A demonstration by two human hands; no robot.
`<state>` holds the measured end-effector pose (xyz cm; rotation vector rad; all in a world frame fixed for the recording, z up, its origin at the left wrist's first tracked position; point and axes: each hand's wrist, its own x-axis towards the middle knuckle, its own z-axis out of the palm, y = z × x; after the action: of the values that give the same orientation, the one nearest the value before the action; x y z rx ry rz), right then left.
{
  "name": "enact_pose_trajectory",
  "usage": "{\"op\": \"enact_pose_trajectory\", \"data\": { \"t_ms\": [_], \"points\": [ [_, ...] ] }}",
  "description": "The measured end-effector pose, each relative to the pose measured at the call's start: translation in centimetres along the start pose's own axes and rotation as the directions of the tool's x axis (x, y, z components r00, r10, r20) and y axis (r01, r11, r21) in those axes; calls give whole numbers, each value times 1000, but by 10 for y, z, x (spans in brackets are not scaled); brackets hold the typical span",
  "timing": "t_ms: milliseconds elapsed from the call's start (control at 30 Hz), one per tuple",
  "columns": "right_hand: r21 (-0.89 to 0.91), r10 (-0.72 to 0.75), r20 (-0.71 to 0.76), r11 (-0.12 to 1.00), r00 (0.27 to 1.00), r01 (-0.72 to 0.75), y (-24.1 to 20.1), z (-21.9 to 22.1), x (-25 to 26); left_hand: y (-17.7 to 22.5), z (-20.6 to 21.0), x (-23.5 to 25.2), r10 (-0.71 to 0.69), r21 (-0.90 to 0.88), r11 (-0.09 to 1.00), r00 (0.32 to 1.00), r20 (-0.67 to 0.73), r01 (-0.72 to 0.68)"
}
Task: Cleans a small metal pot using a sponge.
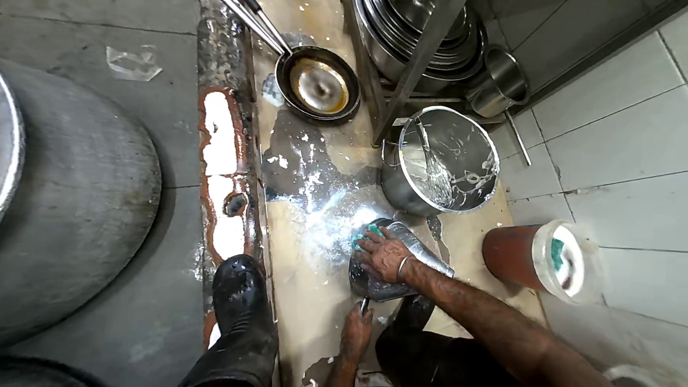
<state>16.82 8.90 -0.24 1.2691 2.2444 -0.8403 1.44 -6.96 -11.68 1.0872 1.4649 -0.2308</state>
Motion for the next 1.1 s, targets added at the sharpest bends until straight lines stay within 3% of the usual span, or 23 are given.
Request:
{"op": "enact_pose_trajectory", "data": {
  "t_ms": [133,267,400,500,600,733,867,933,1000,1100],
  "points": [
    [179,164,-76,973,983,-148,37,-9,30,2,-11,3,3,-29,1000,999,32,-2],
    [466,312,-25,844,950,-265,96,0,44,-18,-13,15,22,-106,994,1000,19,-20],
    [789,413,95,524,906,-321,124,46,21,-41,-8,13,6,-301,954,1000,22,1],
    [925,450,170,234,877,-300,130,96,5,-36,-12,7,-45,-401,914,998,54,63],
    [973,550,164,44,819,-225,124,149,8,-29,-29,8,-68,-439,891,990,125,117],
    [980,626,137,28,768,-198,110,115,26,-19,-48,13,-94,-459,875,984,151,154],
    [971,546,-113,238,830,-25,125,93,54,-26,-56,17,-89,-485,858,978,189,171],
    [957,470,-144,291,871,1,130,85,67,-30,-58,15,-82,-532,825,972,220,190],
    [972,448,-126,233,885,21,138,86,77,-24,-60,11,-76,-599,767,960,269,229],
    [997,500,-77,40,862,66,143,99,80,-12,-62,3,-19,-699,661,938,346,271]
  ]
}}
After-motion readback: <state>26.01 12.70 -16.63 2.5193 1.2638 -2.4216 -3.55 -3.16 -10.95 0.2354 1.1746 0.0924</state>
